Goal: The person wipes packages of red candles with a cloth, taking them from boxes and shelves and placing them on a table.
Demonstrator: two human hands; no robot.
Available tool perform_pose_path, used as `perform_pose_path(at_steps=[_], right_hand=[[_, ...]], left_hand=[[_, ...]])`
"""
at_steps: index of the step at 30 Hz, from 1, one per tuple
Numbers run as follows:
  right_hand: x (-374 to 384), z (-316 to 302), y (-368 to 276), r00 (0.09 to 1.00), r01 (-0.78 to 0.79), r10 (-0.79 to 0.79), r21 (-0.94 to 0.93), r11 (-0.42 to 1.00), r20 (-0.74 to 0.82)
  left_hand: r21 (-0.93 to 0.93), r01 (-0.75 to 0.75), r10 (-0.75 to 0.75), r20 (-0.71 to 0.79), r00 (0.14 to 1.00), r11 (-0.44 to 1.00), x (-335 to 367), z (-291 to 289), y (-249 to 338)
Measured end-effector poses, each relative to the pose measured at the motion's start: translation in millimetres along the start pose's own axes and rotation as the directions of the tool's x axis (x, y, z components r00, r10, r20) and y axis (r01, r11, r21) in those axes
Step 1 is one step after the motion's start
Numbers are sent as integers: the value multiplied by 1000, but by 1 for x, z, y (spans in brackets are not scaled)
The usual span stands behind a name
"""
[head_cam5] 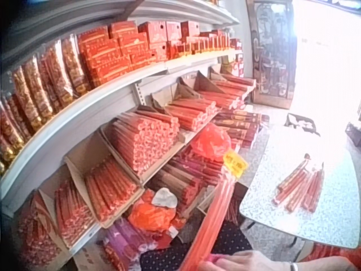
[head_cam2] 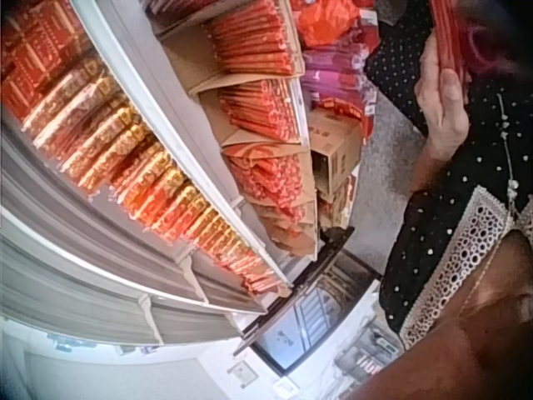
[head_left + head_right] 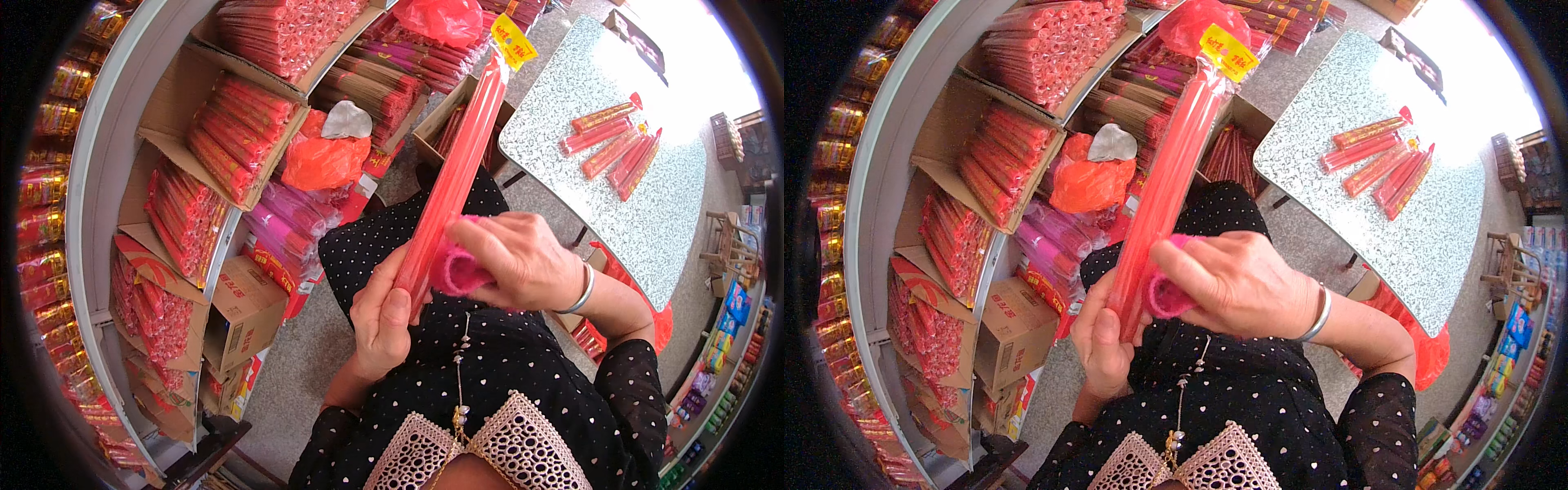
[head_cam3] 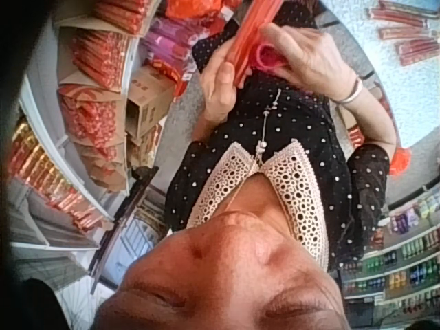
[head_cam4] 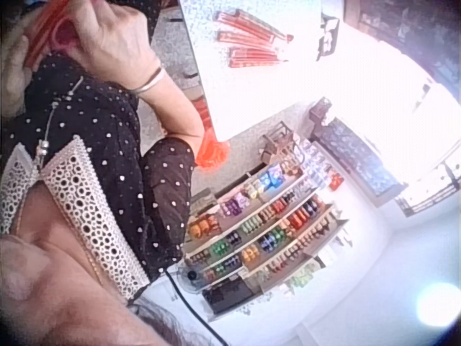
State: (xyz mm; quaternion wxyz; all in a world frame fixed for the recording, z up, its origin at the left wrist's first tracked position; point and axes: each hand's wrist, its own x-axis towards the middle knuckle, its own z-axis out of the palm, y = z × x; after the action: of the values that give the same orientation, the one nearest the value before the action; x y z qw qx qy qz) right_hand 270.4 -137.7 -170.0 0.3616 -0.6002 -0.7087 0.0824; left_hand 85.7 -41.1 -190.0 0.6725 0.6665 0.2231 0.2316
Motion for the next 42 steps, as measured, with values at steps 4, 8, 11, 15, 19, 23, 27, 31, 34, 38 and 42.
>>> perform_pose_path(at_steps=[4, 8, 11, 15, 19, 23, 27, 31, 34, 38, 42], right_hand=[[0, -2, 7, 999, -16, 15, -32, 999, -44], [0, 1, 1, 1000, 19, -19, 6, 1000, 11], [-6, 8, -1, 998, 43, -44, 11, 999, 54], [-9, 12, 0, 999, 40, -41, 25, 999, 31], [-12, 0, 7, 997, -14, 7, 81, 997, 80], [-22, -26, 18, 950, -192, 191, 21, 981, -247], [-17, -28, 4, 784, -233, 254, 110, 966, -567], [2, 12, -5, 983, 105, -101, 20, 994, -155], [9, 43, -11, 983, 159, -159, -10, 987, -91], [15, 43, 1, 990, 87, -83, 29, 996, -110], [23, 20, 28, 974, -36, 15, -93, 995, -224]], left_hand=[[-8, -15, 15, -1, 1000, 1000, 0, -1, 2], [-105, 31, -32, -8, 999, 994, 1, -1, -1], [-291, 76, -101, -71, 992, 954, 5, 5, 1], [-377, 132, -184, -106, 977, 917, 6, 4, 5], [-384, 140, -184, -80, 980, 913, 8, -2, 2], [-389, 154, -197, -73, 978, 908, 14, -3, -3], [-445, 144, -169, -17, 985, 884, 19, 1, -14], [-325, 97, -186, -254, 949, 941, 17, 17, -23], [-280, 104, -183, -273, 944, 954, 17, 10, -34], [-330, 109, -233, -362, 903, 938, 21, 11, -26], [-445, 165, -209, -51, 977, 880, 11, -4, -31]])
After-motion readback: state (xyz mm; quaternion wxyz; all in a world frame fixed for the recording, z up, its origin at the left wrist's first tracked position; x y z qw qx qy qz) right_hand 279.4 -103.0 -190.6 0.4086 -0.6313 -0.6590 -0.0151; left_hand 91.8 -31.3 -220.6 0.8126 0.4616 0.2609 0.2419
